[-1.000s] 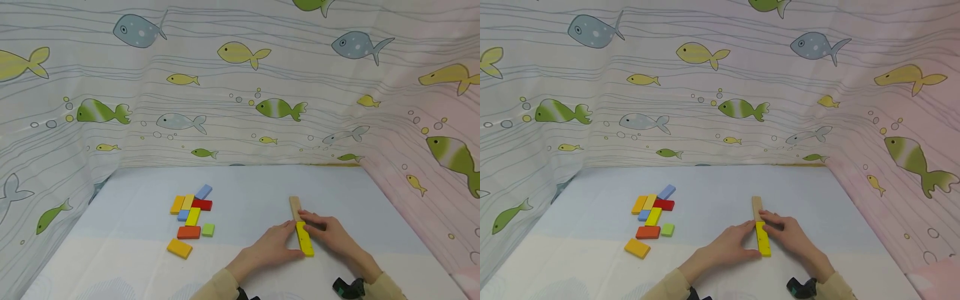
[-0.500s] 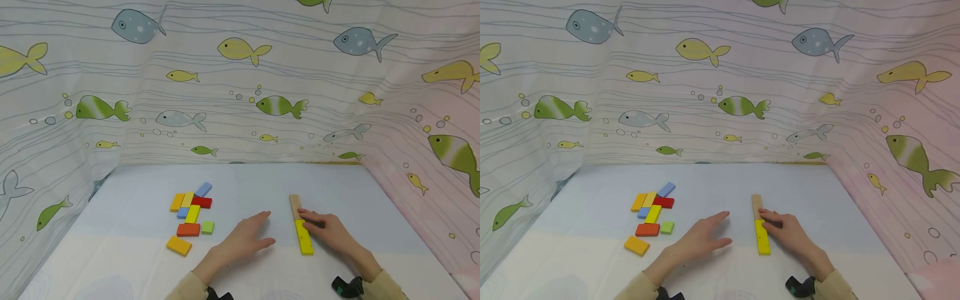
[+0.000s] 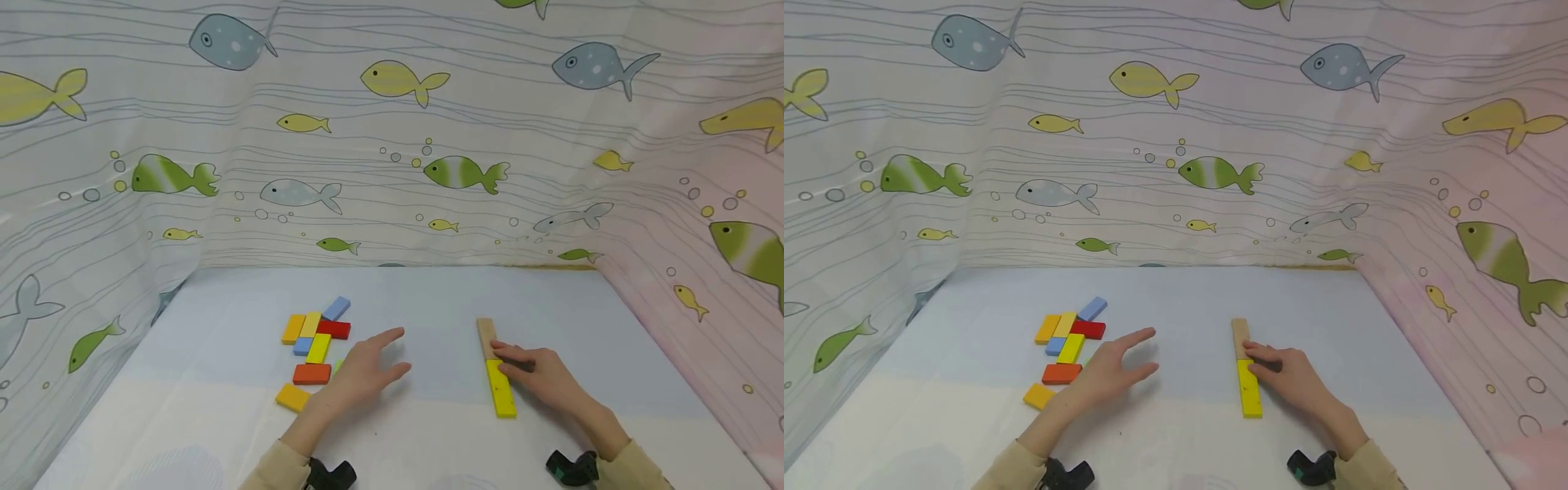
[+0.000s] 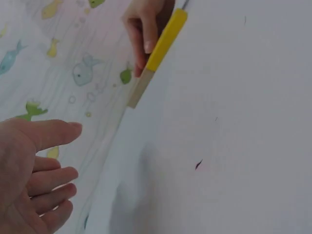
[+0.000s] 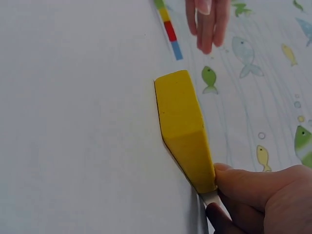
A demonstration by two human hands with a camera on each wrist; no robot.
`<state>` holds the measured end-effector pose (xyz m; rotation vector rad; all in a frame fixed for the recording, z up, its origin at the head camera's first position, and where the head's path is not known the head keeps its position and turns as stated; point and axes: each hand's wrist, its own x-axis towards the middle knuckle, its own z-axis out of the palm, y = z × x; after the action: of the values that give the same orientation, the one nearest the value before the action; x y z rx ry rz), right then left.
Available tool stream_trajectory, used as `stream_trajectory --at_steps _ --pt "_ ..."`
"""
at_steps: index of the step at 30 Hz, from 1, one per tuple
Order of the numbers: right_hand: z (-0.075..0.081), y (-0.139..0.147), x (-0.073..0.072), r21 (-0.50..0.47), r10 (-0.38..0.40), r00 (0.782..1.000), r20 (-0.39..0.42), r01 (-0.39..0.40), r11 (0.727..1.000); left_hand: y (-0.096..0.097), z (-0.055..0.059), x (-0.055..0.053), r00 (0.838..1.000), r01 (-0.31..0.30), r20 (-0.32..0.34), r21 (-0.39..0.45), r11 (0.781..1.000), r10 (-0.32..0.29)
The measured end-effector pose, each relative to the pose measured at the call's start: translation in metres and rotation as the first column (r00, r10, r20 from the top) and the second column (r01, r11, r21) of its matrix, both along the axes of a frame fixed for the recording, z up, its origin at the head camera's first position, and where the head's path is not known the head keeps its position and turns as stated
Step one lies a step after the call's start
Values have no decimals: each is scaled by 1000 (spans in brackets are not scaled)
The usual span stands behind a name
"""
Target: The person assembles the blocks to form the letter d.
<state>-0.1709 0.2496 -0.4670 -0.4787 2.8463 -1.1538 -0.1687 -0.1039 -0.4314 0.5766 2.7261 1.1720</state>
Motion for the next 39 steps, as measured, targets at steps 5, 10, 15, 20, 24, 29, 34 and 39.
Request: stream_trajectory --at_steps 5,10,15,20,24,29,34,39 --pt "0 1 1 -5 -1 1000 -6 1 1000 -15 3 -5 997 -83 9 20 996 83" --pt "-2 0 1 -6 7 1000 -7 -8 1000 -35 5 -10 988 -152 9 13 988 152" --pt "-5 0 0 -5 10 1000 -14 -10 1000 -62 11 -17 985 -170 13 15 985 170" --pt "-6 0 0 -12 6 1000 -13 -7 1000 -89 15 -23 978 -207 10 -19 978 208" --pt "-7 0 0 -16 -2 1000 -12 2 1000 -109 18 -26 972 -234 -1 -11 972 234" --pt "-6 1 0 -19 -6 1000 -7 6 1000 -131 20 -28 964 -265 -26 5 964 265" --pt "-5 1 -1 -16 -6 1000 -4 6 1000 -149 18 -30 956 -288 -61 -14 958 286" --pt "-4 0 0 -18 -3 1000 1 3 1000 -158 14 -32 950 -310 -34 -41 950 309"
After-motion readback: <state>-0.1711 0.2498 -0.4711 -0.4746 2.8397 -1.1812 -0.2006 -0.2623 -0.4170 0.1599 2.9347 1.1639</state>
